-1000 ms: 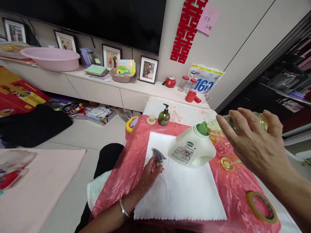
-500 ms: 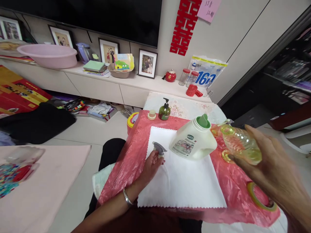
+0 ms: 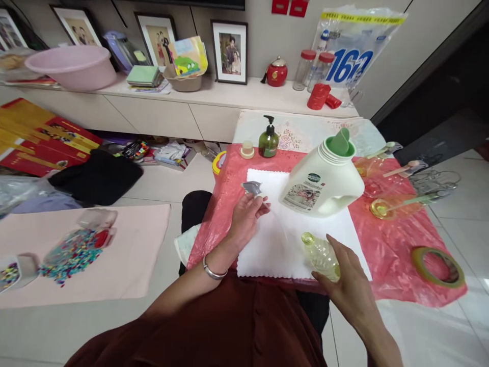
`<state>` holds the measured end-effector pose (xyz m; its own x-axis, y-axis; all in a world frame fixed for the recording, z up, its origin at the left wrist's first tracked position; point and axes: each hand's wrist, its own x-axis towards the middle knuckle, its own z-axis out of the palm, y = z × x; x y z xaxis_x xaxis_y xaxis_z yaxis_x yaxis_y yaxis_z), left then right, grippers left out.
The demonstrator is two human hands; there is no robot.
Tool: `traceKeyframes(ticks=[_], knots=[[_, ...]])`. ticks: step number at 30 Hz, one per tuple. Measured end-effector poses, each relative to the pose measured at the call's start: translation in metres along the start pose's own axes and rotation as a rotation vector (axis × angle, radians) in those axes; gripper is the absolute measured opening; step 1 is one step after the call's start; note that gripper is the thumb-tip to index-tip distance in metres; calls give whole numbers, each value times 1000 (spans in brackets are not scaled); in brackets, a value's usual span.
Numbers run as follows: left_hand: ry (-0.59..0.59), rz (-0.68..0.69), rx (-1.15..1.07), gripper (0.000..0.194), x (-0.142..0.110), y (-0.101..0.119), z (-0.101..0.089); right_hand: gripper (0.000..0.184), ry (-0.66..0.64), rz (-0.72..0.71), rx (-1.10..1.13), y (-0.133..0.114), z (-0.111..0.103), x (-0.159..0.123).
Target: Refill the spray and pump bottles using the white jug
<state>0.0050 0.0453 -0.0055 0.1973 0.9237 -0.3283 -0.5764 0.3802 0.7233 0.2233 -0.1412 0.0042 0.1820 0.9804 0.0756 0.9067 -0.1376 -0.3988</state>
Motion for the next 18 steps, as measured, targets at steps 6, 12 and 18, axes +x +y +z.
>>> traceKeyframes(ticks=[6,12,18], knots=[[1,36,-83,36,-14,20,10,68,16,-12,-20,-20,13,2],[57,213,-106,36,-17,26,11,71,-23,21,87,-37,17,0],[26,321,-30,37,-21,29,12,72,-63,71,235,-48,17,-3]])
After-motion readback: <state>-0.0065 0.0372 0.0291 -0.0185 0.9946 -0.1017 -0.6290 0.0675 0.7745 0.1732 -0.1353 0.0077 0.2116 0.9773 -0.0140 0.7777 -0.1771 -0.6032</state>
